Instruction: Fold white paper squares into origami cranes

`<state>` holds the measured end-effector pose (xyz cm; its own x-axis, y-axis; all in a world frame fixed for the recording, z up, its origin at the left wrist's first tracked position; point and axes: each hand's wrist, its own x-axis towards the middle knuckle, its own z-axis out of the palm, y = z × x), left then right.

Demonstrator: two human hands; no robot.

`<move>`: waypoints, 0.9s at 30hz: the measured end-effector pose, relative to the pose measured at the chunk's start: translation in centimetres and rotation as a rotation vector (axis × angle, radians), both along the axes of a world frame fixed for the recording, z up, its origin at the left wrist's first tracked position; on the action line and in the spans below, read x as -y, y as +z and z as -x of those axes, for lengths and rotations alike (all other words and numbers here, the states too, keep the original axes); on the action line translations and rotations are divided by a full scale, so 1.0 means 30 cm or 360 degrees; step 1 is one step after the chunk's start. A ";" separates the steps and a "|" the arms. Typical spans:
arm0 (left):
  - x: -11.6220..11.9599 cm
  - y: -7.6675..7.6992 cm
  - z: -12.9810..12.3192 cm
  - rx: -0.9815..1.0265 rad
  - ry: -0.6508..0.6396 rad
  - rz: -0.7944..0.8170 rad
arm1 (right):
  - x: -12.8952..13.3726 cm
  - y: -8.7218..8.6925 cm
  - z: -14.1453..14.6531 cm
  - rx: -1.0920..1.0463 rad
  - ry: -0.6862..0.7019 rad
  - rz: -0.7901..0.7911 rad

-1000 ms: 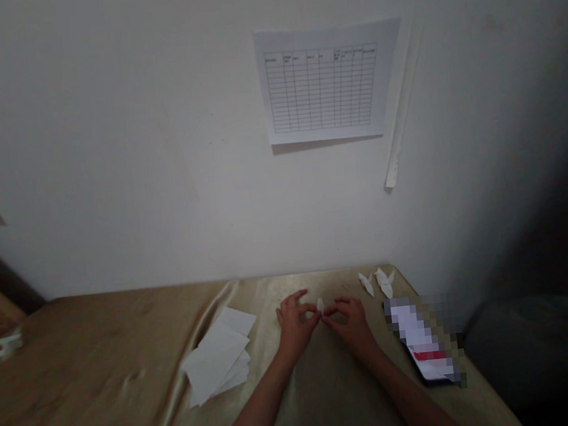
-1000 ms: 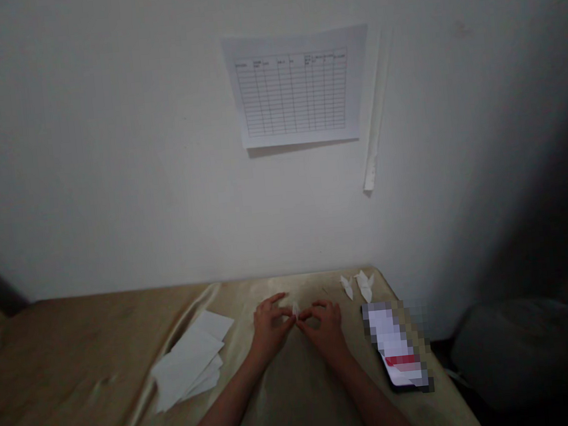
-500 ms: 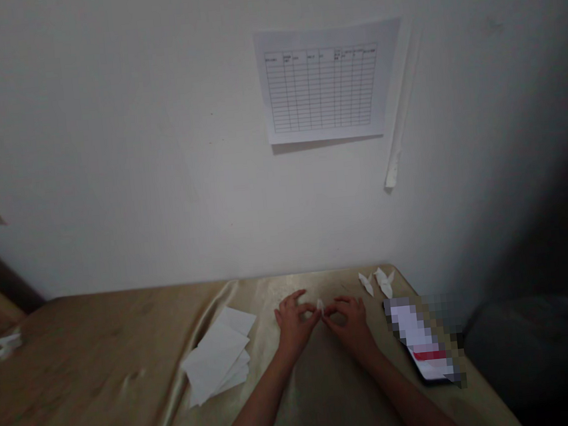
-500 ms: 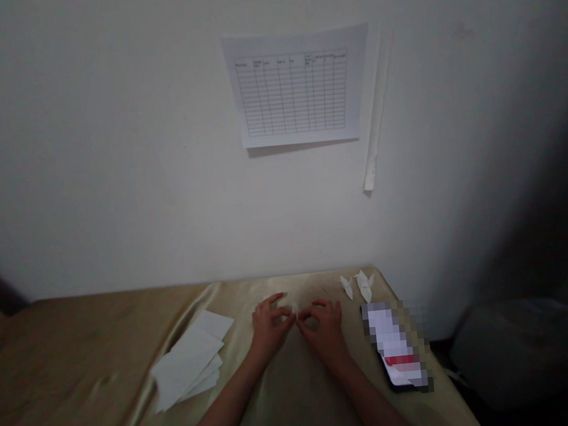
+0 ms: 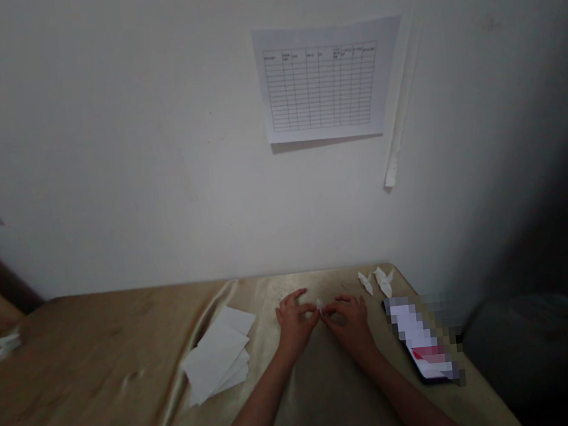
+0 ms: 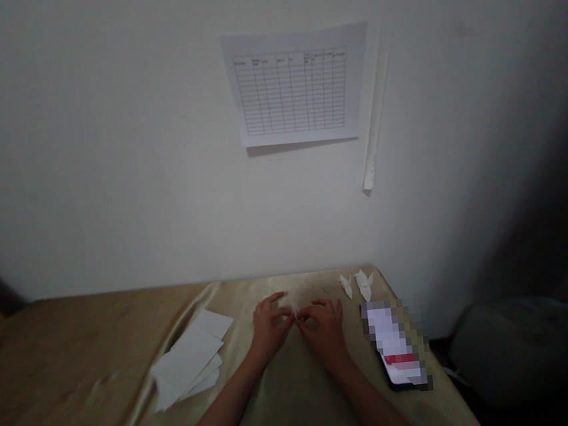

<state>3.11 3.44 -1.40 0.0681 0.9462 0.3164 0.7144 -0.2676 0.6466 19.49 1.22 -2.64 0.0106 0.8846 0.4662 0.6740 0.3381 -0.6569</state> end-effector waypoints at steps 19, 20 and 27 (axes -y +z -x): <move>-0.003 -0.002 0.000 -0.0040 -0.0022 -0.0006 | -0.006 -0.009 -0.004 0.0009 0.0013 0.0004; -0.003 -0.003 0.000 -0.0035 -0.0032 -0.0013 | -0.007 -0.008 -0.005 0.0007 0.0002 0.0000; -0.006 -0.009 0.004 -0.0028 -0.0044 -0.0019 | -0.004 -0.003 -0.006 -0.0006 0.0017 -0.0013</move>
